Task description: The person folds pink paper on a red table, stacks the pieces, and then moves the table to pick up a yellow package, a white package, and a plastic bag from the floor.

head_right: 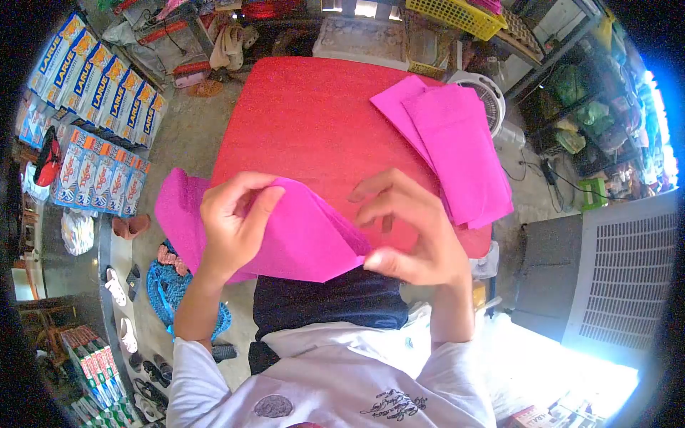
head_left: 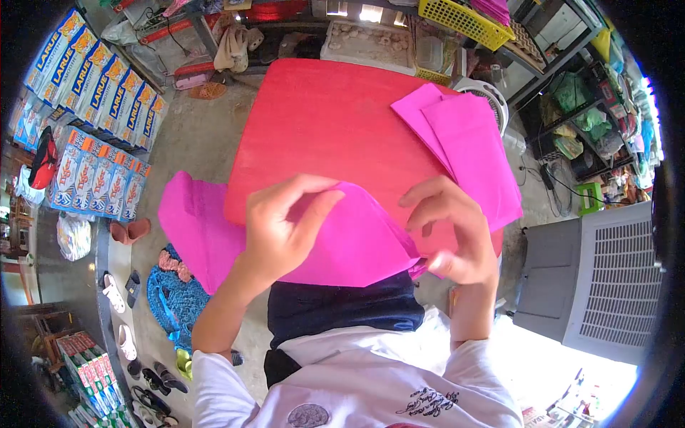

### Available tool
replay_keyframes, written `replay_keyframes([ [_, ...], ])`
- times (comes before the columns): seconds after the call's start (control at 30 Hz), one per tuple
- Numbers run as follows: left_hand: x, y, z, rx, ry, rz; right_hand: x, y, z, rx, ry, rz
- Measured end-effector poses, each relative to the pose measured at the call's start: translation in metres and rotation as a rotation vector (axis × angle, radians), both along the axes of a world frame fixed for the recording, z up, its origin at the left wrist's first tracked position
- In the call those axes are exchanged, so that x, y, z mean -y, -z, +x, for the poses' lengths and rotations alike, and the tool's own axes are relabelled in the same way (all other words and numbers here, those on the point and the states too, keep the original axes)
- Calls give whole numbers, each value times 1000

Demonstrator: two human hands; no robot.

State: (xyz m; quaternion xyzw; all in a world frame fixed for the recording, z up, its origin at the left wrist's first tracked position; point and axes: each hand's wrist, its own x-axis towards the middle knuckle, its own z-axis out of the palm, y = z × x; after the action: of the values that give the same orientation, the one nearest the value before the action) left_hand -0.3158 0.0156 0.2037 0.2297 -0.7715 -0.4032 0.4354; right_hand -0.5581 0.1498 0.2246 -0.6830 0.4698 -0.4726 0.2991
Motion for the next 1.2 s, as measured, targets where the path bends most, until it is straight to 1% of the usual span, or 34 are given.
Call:
replay_keyframes([
  [0.13, 2, 3, 4, -51, -16, 53, -5, -17, 16, -111, -74, 52],
  [0.2, 4, 2, 6, -21, -41, 24, -7, -17, 18, -181, -123, 104],
  [0.23, 5, 3, 7, -7, -58, 8, -9, -17, 20, -175, -119, 147],
  [0.33, 11, 6, 10, 0, -56, -61, -5, -10, 13, -176, -151, 113],
  [0.43, 12, 9, 11, -37, -68, -26, 1, -6, 14, -100, -108, 43],
  [0.53, 11, 10, 15, -31, -65, 17, -3, -8, 18, -14, -19, 227],
  [0.63, 12, 12, 14, -63, -91, -6, -2, -2, 17, 31, 69, 169],
  [0.73, 12, 7, 15, -50, -92, 10, -1, -2, 21, 294, 189, 174],
  [0.87, 7, 0, 12, 34, -31, -40, 21, -21, 46, 116, 289, 83],
  [0.93, 5, -2, 8, 64, 16, -38, 35, -23, 57, -23, 275, 15],
  [0.97, 3, -6, 7, 87, 18, -89, 41, -23, 60, -93, 265, -21],
  [1.07, 4, -4, 3, 55, 34, -118, 51, -20, 67, -91, 274, -67],
  [1.2, 2, -2, 5, 103, 26, -103, 53, -20, 67, -101, 278, -60],
])
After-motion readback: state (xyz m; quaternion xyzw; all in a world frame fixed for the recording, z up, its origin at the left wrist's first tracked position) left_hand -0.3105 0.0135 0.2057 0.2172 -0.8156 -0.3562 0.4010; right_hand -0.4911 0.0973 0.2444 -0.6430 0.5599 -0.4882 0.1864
